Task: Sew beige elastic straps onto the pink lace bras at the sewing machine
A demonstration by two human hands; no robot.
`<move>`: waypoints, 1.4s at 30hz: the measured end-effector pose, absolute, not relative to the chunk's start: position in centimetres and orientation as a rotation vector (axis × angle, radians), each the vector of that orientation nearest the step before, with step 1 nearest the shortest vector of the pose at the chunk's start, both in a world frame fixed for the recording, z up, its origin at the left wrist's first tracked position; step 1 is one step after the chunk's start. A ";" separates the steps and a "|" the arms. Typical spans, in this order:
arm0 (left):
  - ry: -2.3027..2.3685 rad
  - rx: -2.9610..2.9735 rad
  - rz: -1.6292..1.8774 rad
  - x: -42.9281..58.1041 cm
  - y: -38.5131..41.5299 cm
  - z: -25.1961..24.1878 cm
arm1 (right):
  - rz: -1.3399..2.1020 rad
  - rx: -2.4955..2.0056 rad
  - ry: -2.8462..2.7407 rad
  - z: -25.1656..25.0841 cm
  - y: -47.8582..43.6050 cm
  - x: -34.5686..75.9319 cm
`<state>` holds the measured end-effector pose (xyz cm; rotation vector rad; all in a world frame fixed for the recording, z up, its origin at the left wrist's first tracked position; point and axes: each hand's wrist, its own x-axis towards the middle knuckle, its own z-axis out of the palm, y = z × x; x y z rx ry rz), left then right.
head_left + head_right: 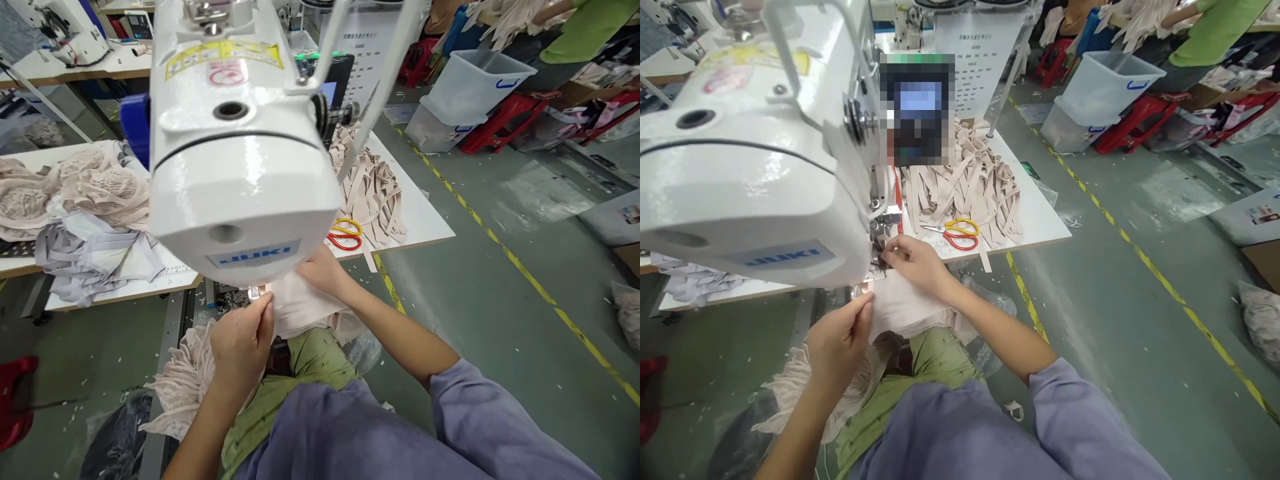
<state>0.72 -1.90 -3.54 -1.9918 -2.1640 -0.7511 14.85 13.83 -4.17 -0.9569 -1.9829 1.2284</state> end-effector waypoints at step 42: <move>-2.413 -2.767 -0.621 2.6 -8.6 -5.0 | 1.600 -0.607 -2.226 -13.7 2.5 25.9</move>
